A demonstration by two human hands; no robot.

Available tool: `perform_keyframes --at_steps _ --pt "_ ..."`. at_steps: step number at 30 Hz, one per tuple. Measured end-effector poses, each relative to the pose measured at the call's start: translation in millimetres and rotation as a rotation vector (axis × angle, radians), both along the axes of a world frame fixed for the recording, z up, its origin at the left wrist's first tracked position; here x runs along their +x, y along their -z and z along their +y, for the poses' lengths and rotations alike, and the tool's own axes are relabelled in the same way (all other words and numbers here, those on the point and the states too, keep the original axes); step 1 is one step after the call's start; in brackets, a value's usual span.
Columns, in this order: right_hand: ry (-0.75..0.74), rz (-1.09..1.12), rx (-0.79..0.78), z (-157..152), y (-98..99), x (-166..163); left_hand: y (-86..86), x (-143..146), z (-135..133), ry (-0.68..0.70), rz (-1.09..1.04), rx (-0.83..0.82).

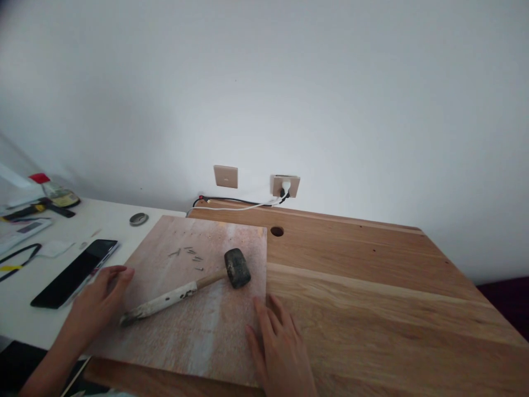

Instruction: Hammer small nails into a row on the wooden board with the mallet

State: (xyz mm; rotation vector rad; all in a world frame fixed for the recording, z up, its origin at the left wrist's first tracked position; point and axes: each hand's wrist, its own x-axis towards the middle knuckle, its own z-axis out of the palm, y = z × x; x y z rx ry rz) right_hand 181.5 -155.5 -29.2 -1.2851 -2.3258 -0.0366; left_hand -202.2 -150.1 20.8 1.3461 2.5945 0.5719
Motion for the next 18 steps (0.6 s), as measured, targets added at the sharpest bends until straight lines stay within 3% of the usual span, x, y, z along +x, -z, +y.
perform_keyframes --at_steps 7,13,16,18 --pt "0.192 0.059 -0.042 -11 11.1 74 26.3 57 -16 0.291 -0.01 0.097" --pt "0.398 0.037 0.029 -38 20.4 137 51.0 102 -35 0.537 0.045 0.127" --pt "0.459 0.13 0.036 -51 15.3 139 52.6 111 -35 0.598 0.108 0.101" --pt "0.495 0.291 -0.116 -56 8.0 123 50.4 114 -32 0.597 0.165 0.07"
